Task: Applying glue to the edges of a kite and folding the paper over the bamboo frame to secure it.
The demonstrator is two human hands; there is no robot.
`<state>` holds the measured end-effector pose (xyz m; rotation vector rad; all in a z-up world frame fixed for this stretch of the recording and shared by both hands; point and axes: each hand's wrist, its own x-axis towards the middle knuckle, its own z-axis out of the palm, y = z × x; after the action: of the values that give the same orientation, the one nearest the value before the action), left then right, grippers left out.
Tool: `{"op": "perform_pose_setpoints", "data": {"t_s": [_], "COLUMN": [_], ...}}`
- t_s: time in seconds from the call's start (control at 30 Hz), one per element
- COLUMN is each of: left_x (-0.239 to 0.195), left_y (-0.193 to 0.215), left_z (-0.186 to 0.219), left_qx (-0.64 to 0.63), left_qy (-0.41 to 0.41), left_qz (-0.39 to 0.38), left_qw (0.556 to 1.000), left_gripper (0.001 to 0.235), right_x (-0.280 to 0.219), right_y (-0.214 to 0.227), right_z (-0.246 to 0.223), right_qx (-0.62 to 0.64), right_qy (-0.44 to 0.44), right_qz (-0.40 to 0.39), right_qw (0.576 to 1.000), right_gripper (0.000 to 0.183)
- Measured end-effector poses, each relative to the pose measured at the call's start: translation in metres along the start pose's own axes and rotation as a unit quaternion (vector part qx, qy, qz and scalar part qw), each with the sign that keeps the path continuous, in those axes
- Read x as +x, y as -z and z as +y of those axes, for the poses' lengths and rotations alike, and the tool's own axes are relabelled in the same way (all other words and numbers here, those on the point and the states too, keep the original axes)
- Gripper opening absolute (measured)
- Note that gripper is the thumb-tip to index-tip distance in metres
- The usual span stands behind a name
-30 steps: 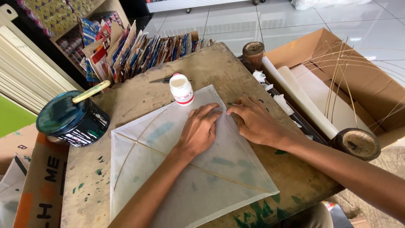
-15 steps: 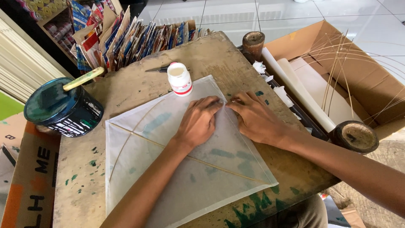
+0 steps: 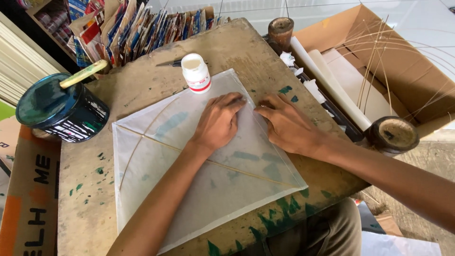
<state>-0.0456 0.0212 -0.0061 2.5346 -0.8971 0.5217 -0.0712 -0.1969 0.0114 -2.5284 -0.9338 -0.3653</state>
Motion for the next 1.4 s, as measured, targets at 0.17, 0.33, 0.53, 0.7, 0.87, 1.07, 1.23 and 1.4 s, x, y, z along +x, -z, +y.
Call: {"op": "perform_pose_setpoints", "data": {"t_s": [0.17, 0.33, 0.53, 0.7, 0.87, 1.07, 1.23, 1.4], "left_x": [0.001, -0.001, -0.003, -0.002, -0.002, -0.004, -0.001, -0.001], "left_y": [-0.001, 0.000, 0.001, 0.001, 0.003, 0.002, -0.001, -0.004], "left_z": [-0.001, 0.001, 0.000, -0.001, 0.000, 0.004, 0.002, -0.004], "left_qx": [-0.001, 0.001, 0.009, 0.025, 0.032, 0.026, -0.001, 0.002], "left_qy": [0.000, -0.002, -0.002, 0.001, -0.002, -0.004, -0.031, -0.032], "left_qz": [0.002, 0.003, -0.015, -0.010, -0.012, 0.005, 0.039, 0.038], "left_qw": [1.000, 1.000, 1.000, 1.000, 0.999, 1.000, 0.999, 0.999], "left_gripper": [0.037, 0.036, 0.038, 0.038, 0.038, 0.037, 0.037, 0.039], "right_x": [-0.008, -0.016, -0.024, -0.031, -0.039, -0.035, 0.003, 0.027], "right_y": [-0.001, 0.005, 0.002, 0.006, 0.017, 0.033, 0.028, 0.004], "right_z": [-0.002, -0.014, -0.014, -0.018, -0.028, -0.033, -0.015, 0.011], "right_qx": [-0.006, -0.018, -0.032, -0.061, -0.063, -0.041, 0.052, -0.003], "right_qy": [0.000, 0.004, -0.002, -0.001, 0.001, -0.024, -0.021, -0.039], "right_qz": [-0.001, 0.000, -0.009, -0.006, -0.012, -0.012, 0.011, -0.039], "right_qw": [1.000, 1.000, 0.999, 0.998, 0.998, 0.999, 0.998, 0.998], "right_gripper": [0.042, 0.042, 0.043, 0.044, 0.045, 0.043, 0.049, 0.052]}}
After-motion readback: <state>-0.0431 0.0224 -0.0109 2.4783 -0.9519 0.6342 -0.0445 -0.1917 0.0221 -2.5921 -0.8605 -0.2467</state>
